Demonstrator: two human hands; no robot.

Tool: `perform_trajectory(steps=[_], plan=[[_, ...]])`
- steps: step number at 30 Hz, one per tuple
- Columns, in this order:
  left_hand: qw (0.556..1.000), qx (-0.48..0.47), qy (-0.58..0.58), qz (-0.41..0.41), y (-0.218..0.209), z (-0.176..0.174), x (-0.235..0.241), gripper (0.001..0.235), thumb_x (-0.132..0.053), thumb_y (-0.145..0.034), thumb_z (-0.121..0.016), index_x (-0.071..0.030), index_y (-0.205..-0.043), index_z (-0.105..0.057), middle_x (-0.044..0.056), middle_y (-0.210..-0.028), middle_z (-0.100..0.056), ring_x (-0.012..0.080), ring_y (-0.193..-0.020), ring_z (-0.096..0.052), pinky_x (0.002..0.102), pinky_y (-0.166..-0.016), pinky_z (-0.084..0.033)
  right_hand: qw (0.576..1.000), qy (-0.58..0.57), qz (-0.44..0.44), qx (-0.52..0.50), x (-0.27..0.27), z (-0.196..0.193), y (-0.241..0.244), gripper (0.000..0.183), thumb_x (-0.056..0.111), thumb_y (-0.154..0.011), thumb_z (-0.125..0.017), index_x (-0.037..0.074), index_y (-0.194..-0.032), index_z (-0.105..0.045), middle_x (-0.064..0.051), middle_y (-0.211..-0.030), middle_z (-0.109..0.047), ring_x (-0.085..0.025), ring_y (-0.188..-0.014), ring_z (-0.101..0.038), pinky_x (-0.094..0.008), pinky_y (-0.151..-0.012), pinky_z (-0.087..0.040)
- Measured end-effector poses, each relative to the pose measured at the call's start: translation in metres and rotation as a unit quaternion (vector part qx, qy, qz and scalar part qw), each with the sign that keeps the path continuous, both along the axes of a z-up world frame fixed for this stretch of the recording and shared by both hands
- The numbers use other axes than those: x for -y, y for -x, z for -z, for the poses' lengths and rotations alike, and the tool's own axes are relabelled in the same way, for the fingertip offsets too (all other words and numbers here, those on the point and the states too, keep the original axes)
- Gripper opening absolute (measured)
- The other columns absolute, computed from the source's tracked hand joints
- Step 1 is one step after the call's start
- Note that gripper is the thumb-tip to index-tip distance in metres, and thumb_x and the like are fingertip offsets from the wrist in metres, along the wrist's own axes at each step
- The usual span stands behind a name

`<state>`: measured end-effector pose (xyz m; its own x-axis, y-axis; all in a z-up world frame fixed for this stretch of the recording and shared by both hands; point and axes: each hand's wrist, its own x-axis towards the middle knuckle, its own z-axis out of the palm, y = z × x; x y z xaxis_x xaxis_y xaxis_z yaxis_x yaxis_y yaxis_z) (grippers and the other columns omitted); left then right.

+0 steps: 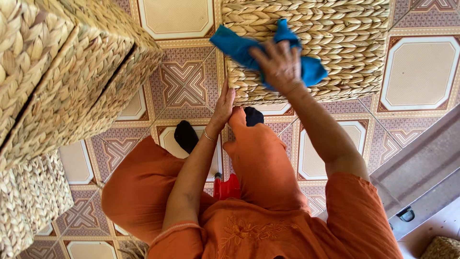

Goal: The person sits on the floor and wipes the exterior and interior of a woven basket using a blue cloth. They rotate the basket to clean all sides and the inside surface, then place it back with other baskets.

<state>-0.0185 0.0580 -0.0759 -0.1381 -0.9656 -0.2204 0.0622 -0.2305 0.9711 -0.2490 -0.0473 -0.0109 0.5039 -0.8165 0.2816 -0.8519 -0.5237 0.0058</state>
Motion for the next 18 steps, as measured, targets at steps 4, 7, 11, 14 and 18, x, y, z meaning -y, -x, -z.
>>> perform_trajectory(steps=[4,7,11,14,18], plan=[[0.999,0.032,0.000,-0.008,-0.002,-0.003,0.002,0.058,-0.028,-0.112,-0.043,-0.002,-0.163,-0.030,0.016,-0.155,-0.051,0.0242,-0.136,-0.052,0.033,-0.115,-0.041,0.975,0.063,0.211,-0.036,0.039,0.013,0.103,0.047,0.005,-0.093,-0.067,0.029,-0.133,-0.065,-0.016,-0.128,-0.057,-0.036,-0.115,-0.057,-0.054,-0.085,-0.054],[0.998,0.032,-0.041,-0.019,-0.006,-0.015,0.015,0.064,-0.028,-0.105,-0.055,-0.001,-0.160,-0.036,0.023,-0.149,-0.054,0.0300,-0.134,-0.053,0.039,-0.112,-0.043,0.928,0.058,0.367,0.001,0.041,0.013,0.201,0.038,0.013,-0.090,-0.067,0.022,-0.127,-0.070,-0.027,-0.119,-0.057,-0.049,-0.102,-0.055,-0.059,-0.071,-0.052],[0.994,0.037,-0.099,-0.015,-0.013,-0.034,0.055,0.091,-0.033,-0.084,-0.074,-0.003,-0.159,-0.031,0.027,-0.148,-0.049,0.0342,-0.130,-0.054,0.046,-0.109,-0.048,0.890,-0.122,0.412,0.155,0.039,0.036,0.295,0.036,0.040,-0.108,-0.063,0.017,-0.134,-0.070,-0.026,-0.118,-0.064,-0.048,-0.112,-0.058,-0.061,-0.096,-0.047],[0.989,0.104,-0.098,-0.029,-0.011,-0.042,0.111,0.103,-0.038,-0.086,-0.080,-0.004,-0.161,-0.017,0.024,-0.160,-0.032,0.0315,-0.143,-0.038,0.048,-0.117,-0.035,0.844,-0.182,0.445,0.235,0.061,0.056,0.312,0.051,0.055,-0.109,-0.061,0.009,-0.130,-0.068,-0.029,-0.120,-0.066,-0.050,-0.113,-0.059,-0.058,-0.096,-0.045],[0.987,0.153,-0.051,-0.007,0.017,-0.057,0.153,0.109,-0.042,-0.092,-0.084,-0.001,-0.164,-0.013,0.025,-0.168,-0.025,0.0319,-0.153,-0.032,0.051,-0.126,-0.030,0.826,-0.179,0.433,0.314,0.063,0.051,0.311,0.058,0.058,-0.096,-0.067,0.005,-0.120,-0.071,-0.024,-0.109,-0.071,-0.041,-0.103,-0.068,-0.050,-0.088,-0.052]])
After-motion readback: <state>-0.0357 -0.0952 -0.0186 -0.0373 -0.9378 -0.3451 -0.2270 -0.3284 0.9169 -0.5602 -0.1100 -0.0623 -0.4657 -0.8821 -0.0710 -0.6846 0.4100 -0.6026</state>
